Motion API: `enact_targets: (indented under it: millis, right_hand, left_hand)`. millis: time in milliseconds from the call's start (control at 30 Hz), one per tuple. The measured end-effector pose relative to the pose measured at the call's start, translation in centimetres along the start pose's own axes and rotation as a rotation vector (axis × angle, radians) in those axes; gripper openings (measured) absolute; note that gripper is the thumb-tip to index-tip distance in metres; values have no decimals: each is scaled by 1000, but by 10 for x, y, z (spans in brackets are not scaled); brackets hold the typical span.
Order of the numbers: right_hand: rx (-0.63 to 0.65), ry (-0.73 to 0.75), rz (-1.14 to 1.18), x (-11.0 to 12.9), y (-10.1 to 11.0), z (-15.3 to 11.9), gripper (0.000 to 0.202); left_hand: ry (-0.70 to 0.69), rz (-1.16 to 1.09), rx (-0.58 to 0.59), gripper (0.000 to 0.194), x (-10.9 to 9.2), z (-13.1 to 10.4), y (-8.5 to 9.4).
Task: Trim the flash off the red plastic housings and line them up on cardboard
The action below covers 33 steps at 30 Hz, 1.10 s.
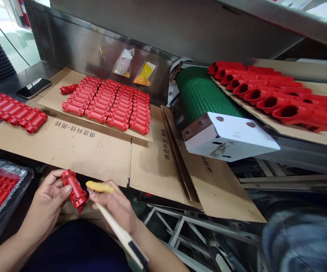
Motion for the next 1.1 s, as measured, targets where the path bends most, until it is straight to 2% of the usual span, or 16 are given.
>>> enact_targets:
  millis: [100,167,300,400,900,1100]
  right_hand:
    - [-205,-320,113,-21,11,-2,15]
    - [-253,-395,125,-22,15,-6,12]
    - [-159,-176,82,6,13,-6,21]
    - [-104,-100,71,16,10,-7,30]
    - [-32,-39,72,20,8,-5,33]
    - [16,-9,78,18,8,-1,28]
  left_hand:
    - [-52,-11,17,37,-2,-1,2]
    - [-71,-19,11,35,-2,-1,5]
    - [-88,-26,-15,33,-6,-1,7]
    - [-68,-35,-3,31,-7,-3,4]
    - [-38,-63,17,32,-7,-5,4]
    - [-27,-40,14,36,-3,-3,2]
Point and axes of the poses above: each hand's wrist, its own z-axis towards the middle knuckle, its own y-axis out of the back of the hand, x = y × z, the point moved 8 cm from there along z, towards the middle knuckle, and after that the axes turned 14 degrees about -x, right-handed, at the moved point
